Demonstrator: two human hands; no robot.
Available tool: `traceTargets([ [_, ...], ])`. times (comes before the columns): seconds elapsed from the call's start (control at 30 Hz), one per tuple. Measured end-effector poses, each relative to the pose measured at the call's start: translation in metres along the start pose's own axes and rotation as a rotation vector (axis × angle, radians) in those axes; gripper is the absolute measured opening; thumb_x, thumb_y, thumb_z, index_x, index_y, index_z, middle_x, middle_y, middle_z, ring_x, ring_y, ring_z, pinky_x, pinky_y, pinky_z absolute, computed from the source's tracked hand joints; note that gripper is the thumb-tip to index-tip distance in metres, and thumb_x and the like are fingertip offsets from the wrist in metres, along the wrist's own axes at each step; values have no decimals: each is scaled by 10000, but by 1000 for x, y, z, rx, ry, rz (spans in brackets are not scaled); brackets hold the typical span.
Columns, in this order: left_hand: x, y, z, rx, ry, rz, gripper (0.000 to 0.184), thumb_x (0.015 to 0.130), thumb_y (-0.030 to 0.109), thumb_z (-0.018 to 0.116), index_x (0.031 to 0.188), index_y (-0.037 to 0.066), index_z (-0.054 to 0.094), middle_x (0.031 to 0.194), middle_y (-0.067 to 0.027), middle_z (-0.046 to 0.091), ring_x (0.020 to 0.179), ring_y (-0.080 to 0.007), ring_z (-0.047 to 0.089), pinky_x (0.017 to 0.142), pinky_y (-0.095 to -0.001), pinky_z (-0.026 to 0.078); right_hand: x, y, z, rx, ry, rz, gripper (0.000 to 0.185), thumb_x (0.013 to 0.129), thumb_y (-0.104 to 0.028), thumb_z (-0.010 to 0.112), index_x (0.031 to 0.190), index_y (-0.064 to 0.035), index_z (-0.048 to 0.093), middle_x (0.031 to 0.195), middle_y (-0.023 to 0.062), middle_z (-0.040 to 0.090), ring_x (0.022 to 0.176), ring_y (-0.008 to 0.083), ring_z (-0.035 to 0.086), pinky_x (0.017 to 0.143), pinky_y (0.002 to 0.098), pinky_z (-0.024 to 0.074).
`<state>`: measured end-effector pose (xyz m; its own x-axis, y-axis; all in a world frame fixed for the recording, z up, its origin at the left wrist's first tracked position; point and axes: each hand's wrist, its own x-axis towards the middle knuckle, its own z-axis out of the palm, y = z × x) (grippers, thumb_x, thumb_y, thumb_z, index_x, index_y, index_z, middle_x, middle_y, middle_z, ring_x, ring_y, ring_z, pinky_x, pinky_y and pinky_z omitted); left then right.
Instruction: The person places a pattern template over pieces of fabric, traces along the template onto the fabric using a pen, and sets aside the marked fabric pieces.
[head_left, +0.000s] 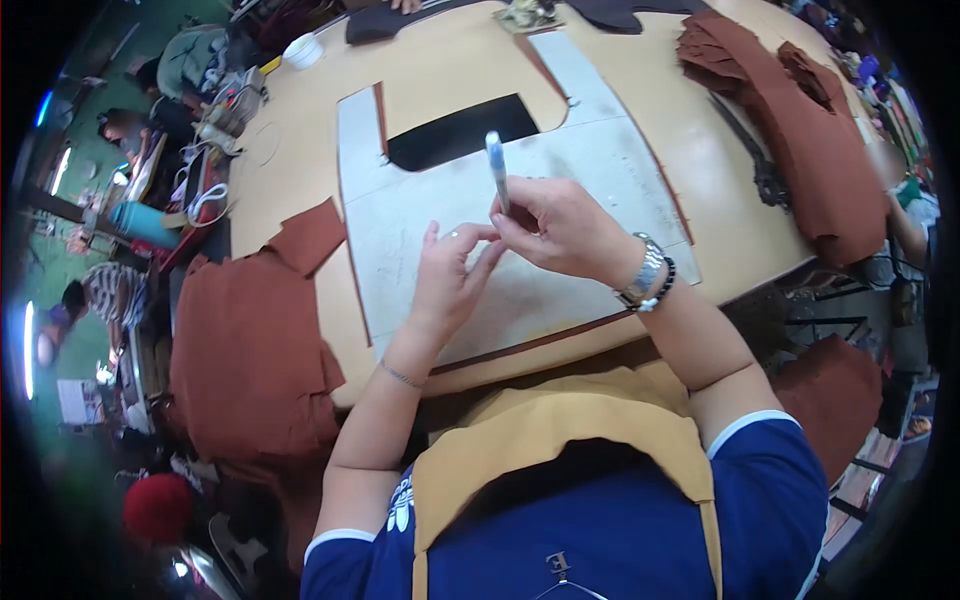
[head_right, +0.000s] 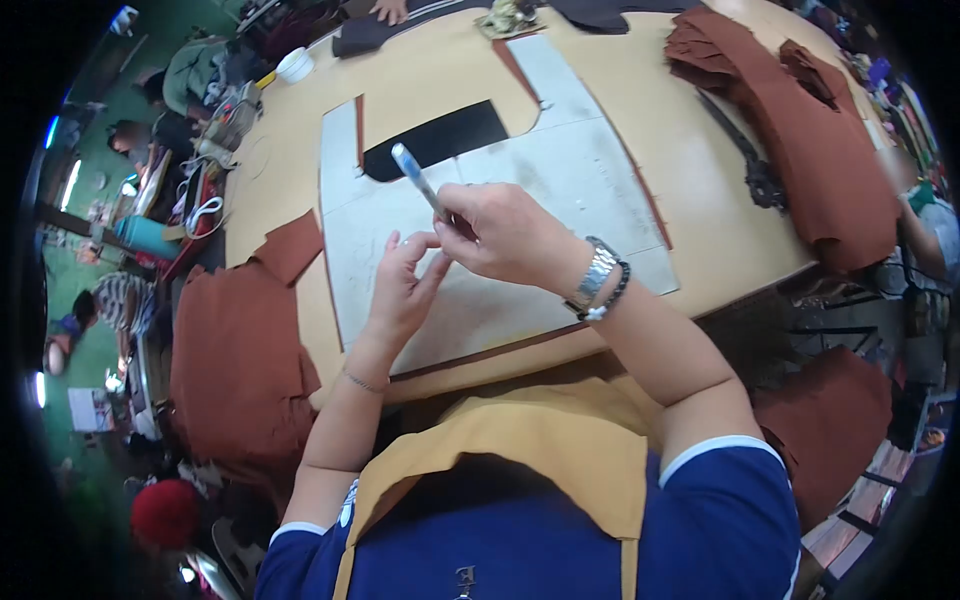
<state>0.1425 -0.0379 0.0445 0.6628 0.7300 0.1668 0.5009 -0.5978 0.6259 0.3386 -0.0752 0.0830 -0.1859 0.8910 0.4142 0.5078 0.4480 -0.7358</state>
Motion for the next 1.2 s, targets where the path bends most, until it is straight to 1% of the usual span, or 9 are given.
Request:
traceTargets([
  [0.2, -17, -4, 10, 25, 248, 112, 192, 901, 204, 638, 1019, 57, 599, 881, -92, 627, 818, -272, 612, 851, -432, 433, -2, -10, 19, -75, -84, -68, 242, 837, -151, 700, 1010, -43, 569, 670, 99, 577, 591, 276, 567, 567, 351, 470],
  [0.3, -34, -34, 29, -482, 255, -169, 194, 929, 212, 616, 973, 24, 592, 803, -87, 593, 732, -179, 556, 703, -306, 435, -6, -63, -4, -14, -105, -147, 419, 800, -207, 750, 1129, -75, 526, 717, 103, 603, 621, 285, 591, 574, 359, 479],
  [0.5, -36, -30, 26, -756, 325, -325, 186, 987, 211, 548, 919, 46, 600, 792, 49, 539, 699, -13, 429, 628, -177, 360, -64, -142, -44, 1150, -621, -485, 321, 928, -324, 508, 1007, -18, 571, 855, 170, 596, 734, 305, 615, 610, 376, 509],
  [0.73, -33, -44, 33, -513, 262, -164, 191, 982, 182, 541, 899, 20, 596, 743, 35, 544, 651, -34, 437, 584, -203, 362, -60, -167, -85, 1651, -799, -443, 277, 966, -130, 413, 732, -80, 552, 752, 165, 564, 585, 258, 533, 484, 327, 409],
  [0.87, -34, -42, 27, -358, 188, -223, 193, 973, 183, 553, 889, 15, 600, 752, 13, 555, 681, -45, 465, 603, -215, 383, -52, -176, -74, 1428, -497, -759, 294, 1027, -365, 315, 1100, -375, 600, 752, 49, 548, 537, 138, 455, 451, 227, 327],
  [0.93, -34, -45, 29, -367, 194, -208, 200, 969, 193, 557, 889, 16, 604, 757, -6, 572, 690, -62, 488, 618, -225, 400, -55, -166, -67, 1289, -403, -773, 276, 998, -380, 371, 1133, -367, 612, 738, 31, 550, 535, 139, 466, 464, 233, 344],
  [1.03, -38, -26, 27, -258, 342, -106, 180, 946, 212, 586, 896, 40, 606, 776, -38, 607, 703, -129, 569, 688, -280, 449, -70, -109, -71, 968, -399, -590, 155, 866, -249, 614, 957, -124, 613, 695, 67, 569, 565, 229, 559, 529, 328, 456],
  [1.13, -37, -16, 23, 18, 268, 278, 151, 907, 234, 626, 913, 84, 610, 815, -64, 632, 740, -210, 624, 760, -356, 476, -58, -93, -66, 311, -120, 63, 395, 750, -143, 798, 1094, -44, 631, 647, 33, 584, 583, 133, 594, 532, 285, 471],
  [1.2, -32, 11, 18, 151, 217, 406, 195, 880, 274, 646, 855, 93, 575, 785, -60, 619, 733, -224, 620, 780, -384, 474, -62, -63, -42, 161, -269, 322, 393, 791, -171, 785, 1137, -60, 638, 664, 31, 599, 635, 113, 603, 590, 273, 488],
])
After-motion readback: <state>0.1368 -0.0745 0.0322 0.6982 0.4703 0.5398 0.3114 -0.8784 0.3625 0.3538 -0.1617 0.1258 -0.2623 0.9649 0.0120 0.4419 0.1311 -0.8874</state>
